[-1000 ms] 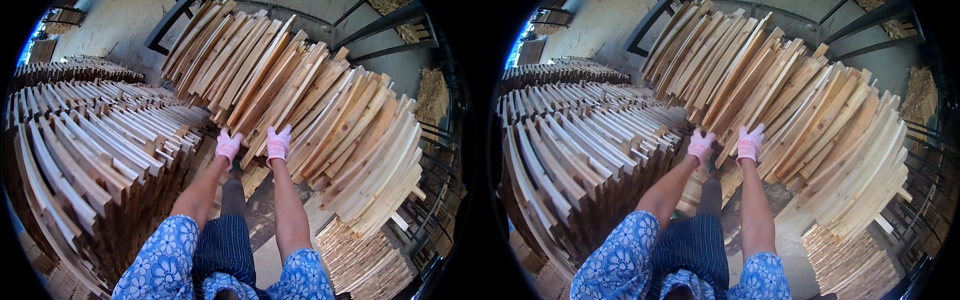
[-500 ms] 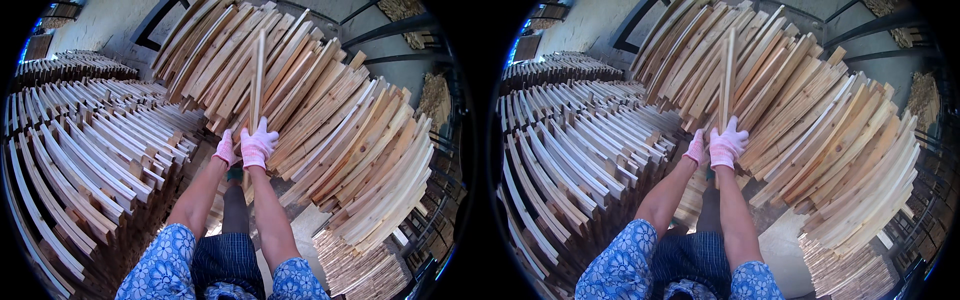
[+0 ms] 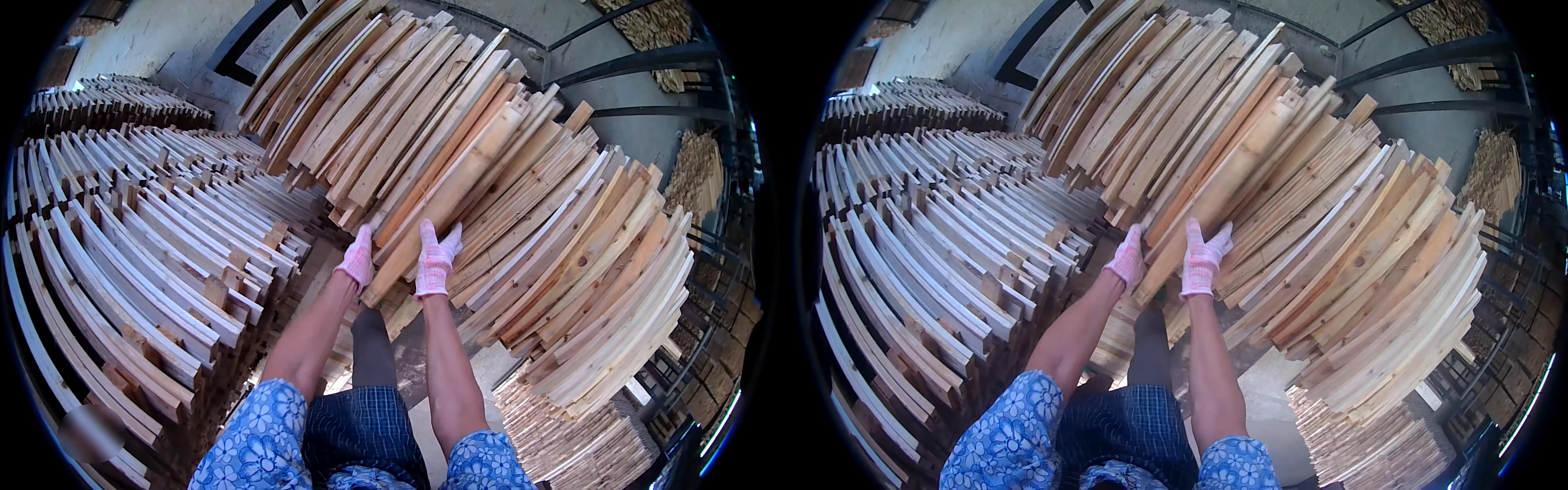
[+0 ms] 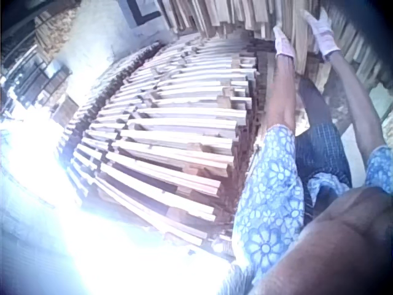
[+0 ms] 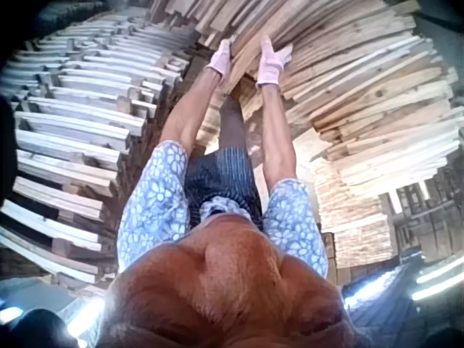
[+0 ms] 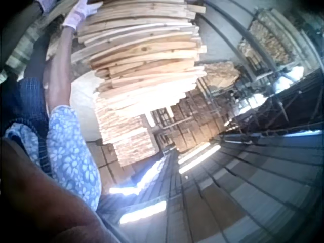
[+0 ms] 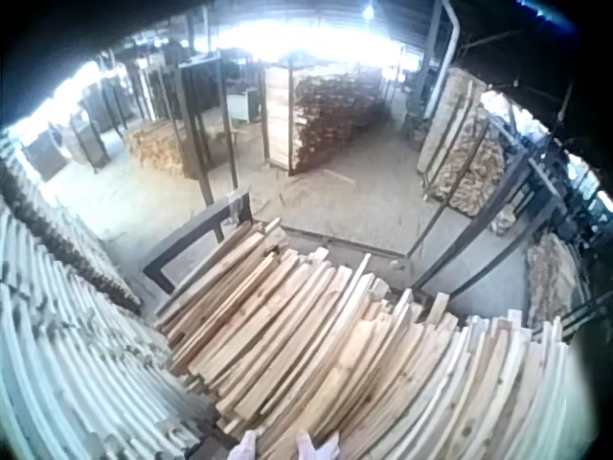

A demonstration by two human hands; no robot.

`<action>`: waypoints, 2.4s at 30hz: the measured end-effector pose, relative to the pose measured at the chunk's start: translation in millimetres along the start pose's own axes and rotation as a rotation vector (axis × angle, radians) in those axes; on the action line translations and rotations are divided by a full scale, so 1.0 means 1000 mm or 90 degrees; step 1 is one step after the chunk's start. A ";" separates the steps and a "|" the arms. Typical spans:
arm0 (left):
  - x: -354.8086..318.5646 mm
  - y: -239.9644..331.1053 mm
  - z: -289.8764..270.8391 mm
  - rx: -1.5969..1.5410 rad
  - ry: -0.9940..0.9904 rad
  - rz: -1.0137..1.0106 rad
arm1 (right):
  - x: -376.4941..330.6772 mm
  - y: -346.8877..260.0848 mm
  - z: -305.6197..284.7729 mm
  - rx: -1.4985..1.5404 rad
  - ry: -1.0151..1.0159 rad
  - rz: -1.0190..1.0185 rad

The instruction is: The person repeatedly picks up small wooden planks from a large pile and stacks them onto a separate, organized stack. They wear pink gloves and handle the wood by hand, moving back and forth between the two piles.

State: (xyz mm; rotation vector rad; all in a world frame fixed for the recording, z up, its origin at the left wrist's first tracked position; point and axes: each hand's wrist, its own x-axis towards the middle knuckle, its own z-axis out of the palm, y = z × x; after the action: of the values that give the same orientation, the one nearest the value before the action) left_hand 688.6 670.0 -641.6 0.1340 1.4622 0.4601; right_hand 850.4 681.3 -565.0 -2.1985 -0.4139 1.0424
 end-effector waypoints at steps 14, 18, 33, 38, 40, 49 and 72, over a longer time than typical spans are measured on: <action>-0.101 0.057 0.022 0.079 -0.105 -0.098 | -0.005 -0.053 -0.072 0.267 -0.190 0.012; -0.103 0.094 0.051 0.877 -0.183 0.368 | -0.013 -0.066 -0.107 0.448 -0.285 0.160; -0.108 0.136 0.088 0.517 -0.200 0.021 | -0.037 -0.051 -0.072 0.351 -0.253 0.103; -0.181 0.107 0.034 0.386 -0.320 0.261 | -0.089 -0.074 -0.154 0.180 -0.427 0.057; -0.200 0.107 0.056 0.211 -0.305 0.136 | -0.072 -0.037 -0.149 0.278 -0.357 0.072; -0.174 0.067 0.082 0.314 -0.247 0.088 | -0.067 -0.025 -0.125 0.566 -0.386 0.218; -0.285 0.066 0.050 0.201 -0.270 0.084 | -0.164 -0.080 -0.182 0.360 -0.432 0.202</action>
State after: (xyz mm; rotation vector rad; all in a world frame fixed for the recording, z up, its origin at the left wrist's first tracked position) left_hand 711.4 631.3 -347.8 0.5500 1.1013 0.2813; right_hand 887.5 575.1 -333.7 -1.3925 -0.0299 1.8230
